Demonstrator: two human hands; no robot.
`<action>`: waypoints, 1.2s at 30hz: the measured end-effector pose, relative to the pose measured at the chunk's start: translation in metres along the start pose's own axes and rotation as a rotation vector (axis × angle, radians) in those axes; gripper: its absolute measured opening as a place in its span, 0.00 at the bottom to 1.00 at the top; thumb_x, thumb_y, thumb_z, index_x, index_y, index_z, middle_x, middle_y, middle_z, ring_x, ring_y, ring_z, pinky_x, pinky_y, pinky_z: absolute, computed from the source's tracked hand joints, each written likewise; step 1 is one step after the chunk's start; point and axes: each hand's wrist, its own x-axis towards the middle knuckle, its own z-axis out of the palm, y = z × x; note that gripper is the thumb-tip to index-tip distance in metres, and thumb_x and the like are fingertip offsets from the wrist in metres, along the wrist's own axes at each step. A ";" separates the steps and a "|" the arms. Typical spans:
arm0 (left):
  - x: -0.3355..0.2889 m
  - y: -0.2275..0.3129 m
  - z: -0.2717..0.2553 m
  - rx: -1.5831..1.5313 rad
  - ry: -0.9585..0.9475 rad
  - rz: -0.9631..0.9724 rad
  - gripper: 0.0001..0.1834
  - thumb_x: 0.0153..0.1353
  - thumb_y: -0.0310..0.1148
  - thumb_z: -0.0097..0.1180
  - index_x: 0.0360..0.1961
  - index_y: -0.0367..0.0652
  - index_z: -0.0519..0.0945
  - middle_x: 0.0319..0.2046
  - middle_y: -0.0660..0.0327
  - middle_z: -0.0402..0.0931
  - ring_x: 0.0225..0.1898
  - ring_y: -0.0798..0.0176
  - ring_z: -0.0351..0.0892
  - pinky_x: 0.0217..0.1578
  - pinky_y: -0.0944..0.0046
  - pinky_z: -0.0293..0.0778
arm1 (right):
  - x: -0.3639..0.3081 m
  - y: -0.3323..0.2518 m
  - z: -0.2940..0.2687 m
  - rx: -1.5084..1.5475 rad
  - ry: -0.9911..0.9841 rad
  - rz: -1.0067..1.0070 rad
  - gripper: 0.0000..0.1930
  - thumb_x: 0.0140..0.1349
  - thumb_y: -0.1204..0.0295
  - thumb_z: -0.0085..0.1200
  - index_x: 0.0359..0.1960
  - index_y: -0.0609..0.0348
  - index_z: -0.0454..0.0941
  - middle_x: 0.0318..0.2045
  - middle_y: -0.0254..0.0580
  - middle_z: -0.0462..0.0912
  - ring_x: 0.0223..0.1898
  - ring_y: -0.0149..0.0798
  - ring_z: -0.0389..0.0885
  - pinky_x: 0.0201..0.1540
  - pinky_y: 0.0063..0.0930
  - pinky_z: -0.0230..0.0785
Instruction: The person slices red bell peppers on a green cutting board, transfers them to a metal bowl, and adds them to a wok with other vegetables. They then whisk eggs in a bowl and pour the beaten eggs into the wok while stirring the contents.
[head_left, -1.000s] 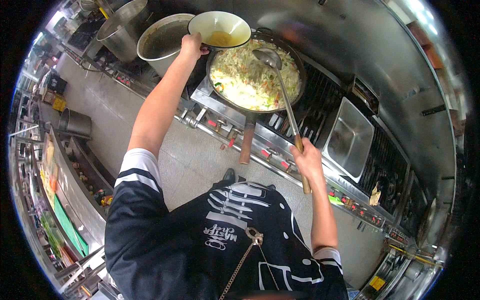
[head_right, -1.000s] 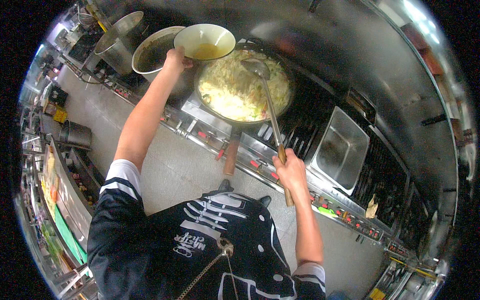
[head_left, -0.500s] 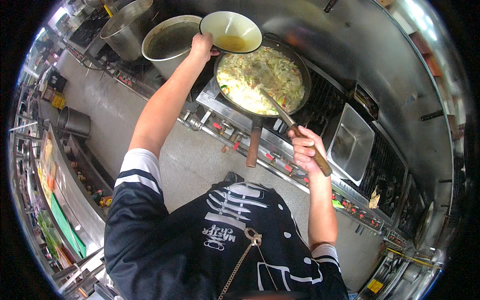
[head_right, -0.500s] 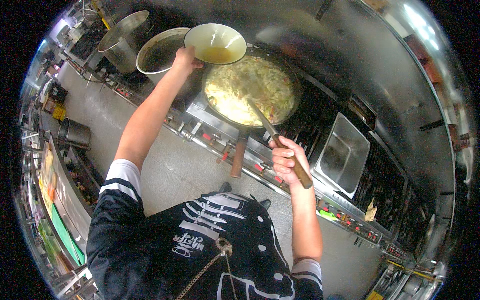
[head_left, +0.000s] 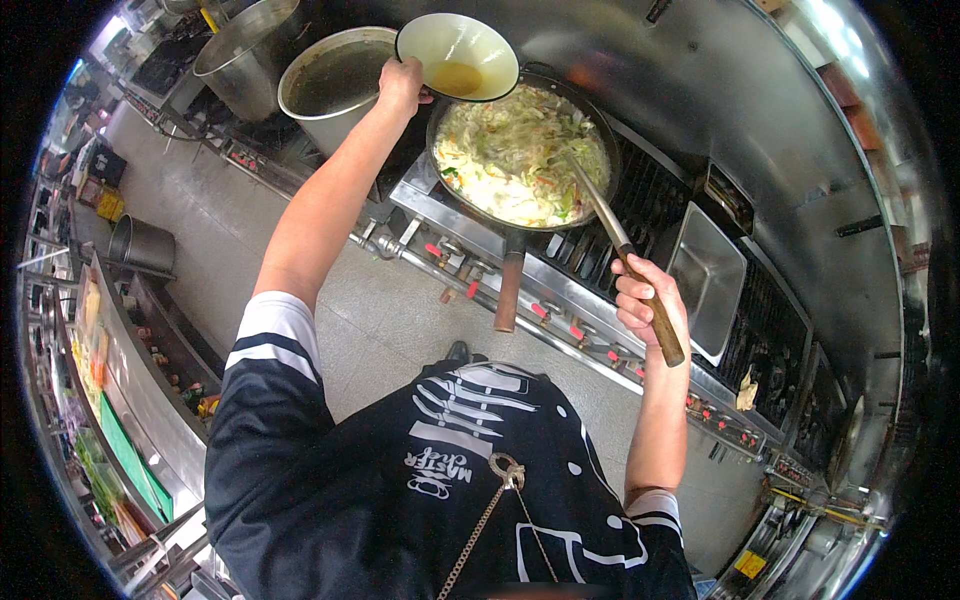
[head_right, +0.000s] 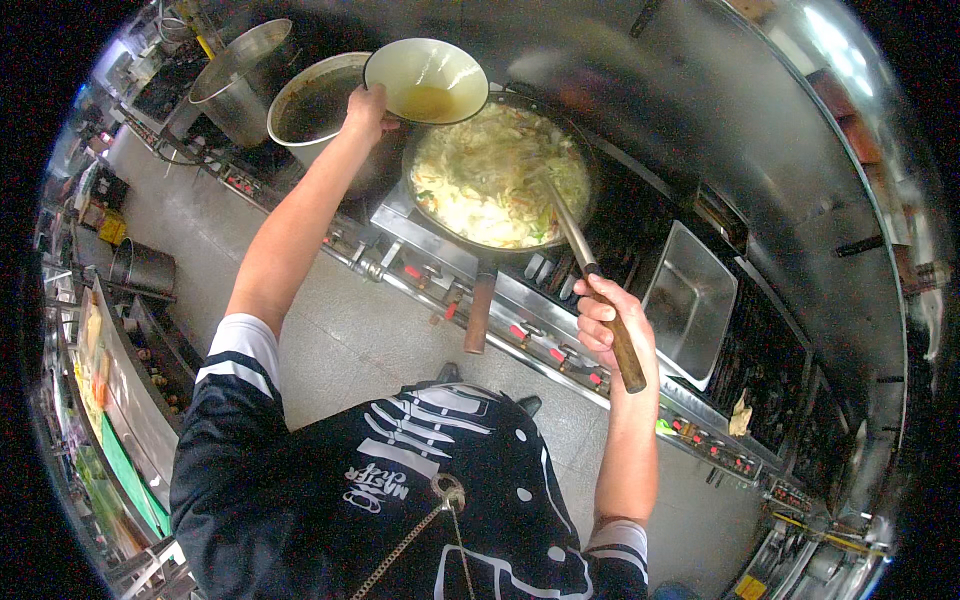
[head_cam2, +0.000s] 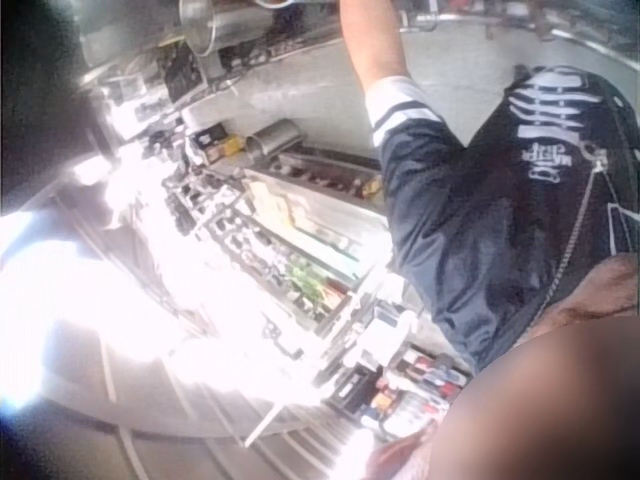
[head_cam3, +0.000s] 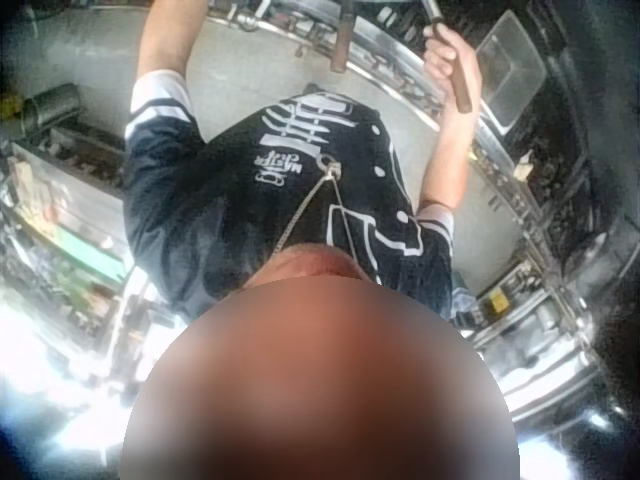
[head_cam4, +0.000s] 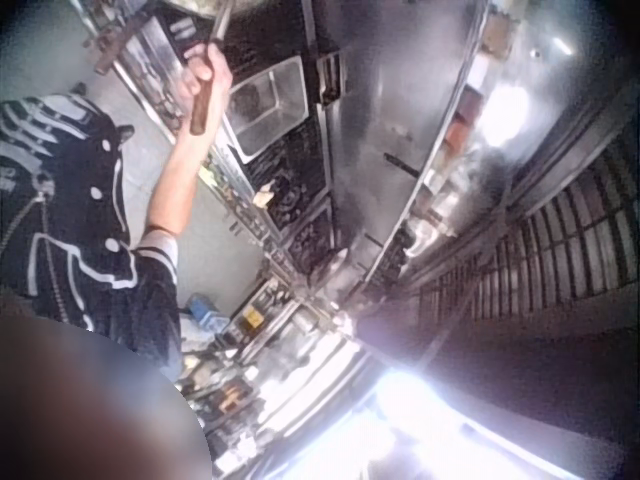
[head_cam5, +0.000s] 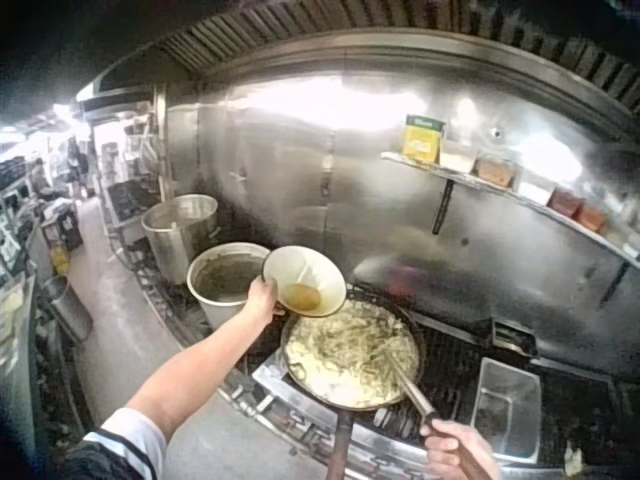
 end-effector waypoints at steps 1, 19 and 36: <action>0.001 -0.002 0.002 0.002 -0.008 0.003 0.25 0.68 0.36 0.49 0.60 0.28 0.74 0.46 0.43 0.82 0.32 0.50 0.87 0.26 0.52 0.89 | -0.002 -0.003 -0.001 -0.032 0.041 -0.024 0.14 0.78 0.64 0.51 0.45 0.65 0.79 0.15 0.22 0.66 0.10 0.24 0.61 0.11 0.23 0.51; -0.030 0.015 0.004 -0.063 -0.032 -0.111 0.21 0.69 0.34 0.47 0.56 0.26 0.75 0.42 0.43 0.82 0.32 0.46 0.86 0.33 0.45 0.88 | -0.048 0.030 -0.053 -1.811 0.657 -0.384 0.14 0.64 0.64 0.62 0.43 0.60 0.74 0.23 0.57 0.84 0.24 0.58 0.85 0.30 0.53 0.75; 0.055 0.041 -0.022 -0.018 -0.466 -0.089 0.18 0.73 0.37 0.51 0.52 0.31 0.77 0.36 0.48 0.82 0.28 0.51 0.84 0.28 0.51 0.86 | 0.053 0.129 -0.009 -2.149 0.883 -0.284 0.19 0.61 0.65 0.65 0.48 0.59 0.73 0.24 0.56 0.86 0.30 0.61 0.88 0.35 0.57 0.79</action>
